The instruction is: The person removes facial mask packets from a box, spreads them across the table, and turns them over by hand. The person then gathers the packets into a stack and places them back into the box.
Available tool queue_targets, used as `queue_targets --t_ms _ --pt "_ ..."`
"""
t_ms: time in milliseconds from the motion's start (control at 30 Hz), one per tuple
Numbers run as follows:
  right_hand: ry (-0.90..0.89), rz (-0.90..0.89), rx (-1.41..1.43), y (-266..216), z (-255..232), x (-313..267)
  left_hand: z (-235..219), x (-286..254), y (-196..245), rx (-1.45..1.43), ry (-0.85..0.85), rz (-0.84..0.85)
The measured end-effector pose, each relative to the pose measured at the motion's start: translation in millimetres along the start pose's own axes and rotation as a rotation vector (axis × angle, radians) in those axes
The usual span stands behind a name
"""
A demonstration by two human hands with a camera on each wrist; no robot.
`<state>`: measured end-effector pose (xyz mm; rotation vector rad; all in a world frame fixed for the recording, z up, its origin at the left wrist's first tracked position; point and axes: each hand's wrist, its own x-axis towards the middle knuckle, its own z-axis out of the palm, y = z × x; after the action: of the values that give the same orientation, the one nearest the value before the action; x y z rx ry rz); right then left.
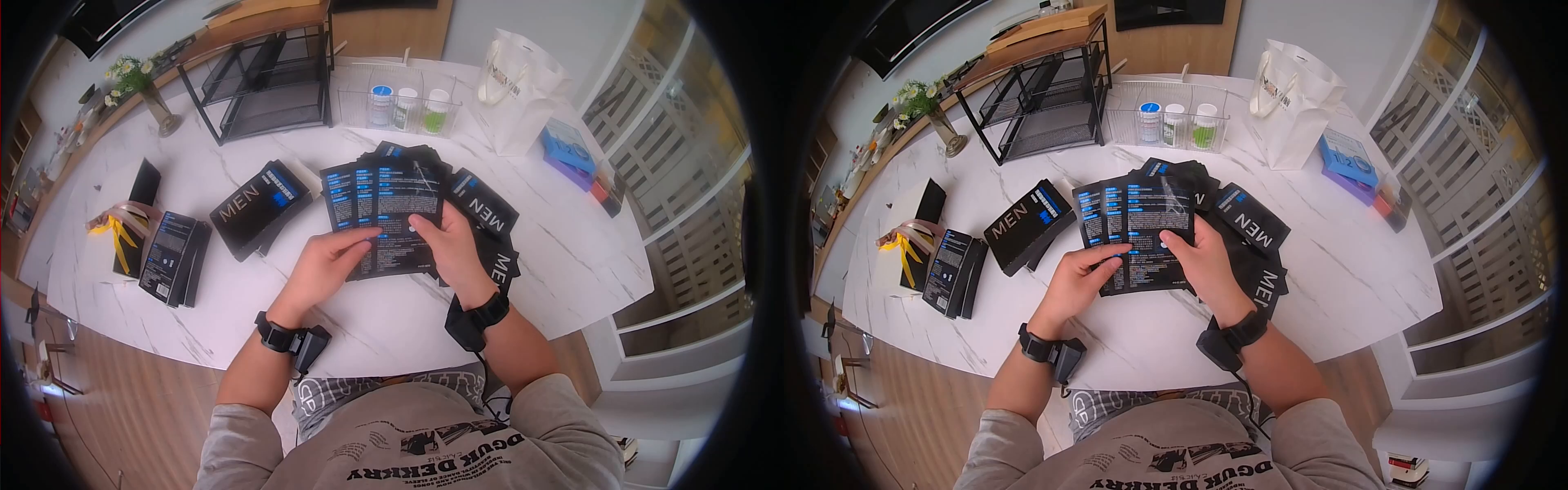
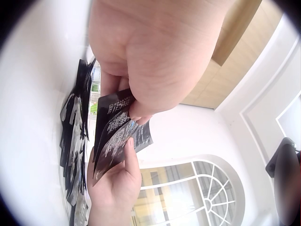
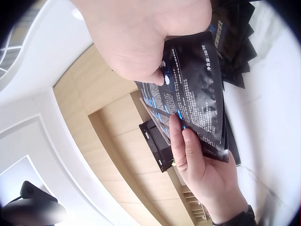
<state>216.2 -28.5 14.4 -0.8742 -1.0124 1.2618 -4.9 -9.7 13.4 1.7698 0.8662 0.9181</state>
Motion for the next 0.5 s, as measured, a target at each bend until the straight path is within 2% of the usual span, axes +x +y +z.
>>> queue_targets --t_ms 500 --pt "-0.004 0.013 0.016 0.8 -0.3 0.2 0.0 0.0 1.9 -0.032 0.001 -0.009"
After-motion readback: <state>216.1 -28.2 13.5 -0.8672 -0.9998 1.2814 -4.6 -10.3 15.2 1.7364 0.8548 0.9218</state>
